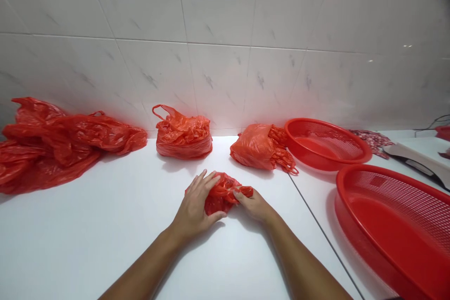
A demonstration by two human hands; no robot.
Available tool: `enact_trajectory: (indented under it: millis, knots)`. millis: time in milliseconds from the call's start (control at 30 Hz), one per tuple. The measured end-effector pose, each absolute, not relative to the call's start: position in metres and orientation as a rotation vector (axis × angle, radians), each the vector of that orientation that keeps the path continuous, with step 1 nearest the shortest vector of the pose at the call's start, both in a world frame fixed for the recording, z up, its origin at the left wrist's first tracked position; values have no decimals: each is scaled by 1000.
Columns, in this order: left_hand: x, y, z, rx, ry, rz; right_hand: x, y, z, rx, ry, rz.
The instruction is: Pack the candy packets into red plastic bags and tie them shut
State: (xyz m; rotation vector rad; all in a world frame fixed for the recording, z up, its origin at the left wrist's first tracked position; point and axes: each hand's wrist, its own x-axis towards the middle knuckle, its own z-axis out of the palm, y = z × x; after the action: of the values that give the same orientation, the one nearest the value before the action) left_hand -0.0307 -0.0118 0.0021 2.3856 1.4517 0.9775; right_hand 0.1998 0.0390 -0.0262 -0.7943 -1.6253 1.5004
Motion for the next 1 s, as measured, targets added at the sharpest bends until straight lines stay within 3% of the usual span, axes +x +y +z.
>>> enact_trajectory:
  millis: [233, 400, 667, 1000]
  knots:
    - [-28, -8, -6, 2449, 1550, 848, 186, 27, -23, -658, -1807, 1561]
    - [-29, -4, -10, 2475, 1552, 864, 199, 37, -16, -636, -1702, 1271]
    - [-30, -4, -8, 2567, 1601, 741, 219, 64, -34, -949, -1240, 1031]
    - [-32, -1, -11, 2613, 1607, 786, 229, 84, -52, -1160, -1268, 1033]
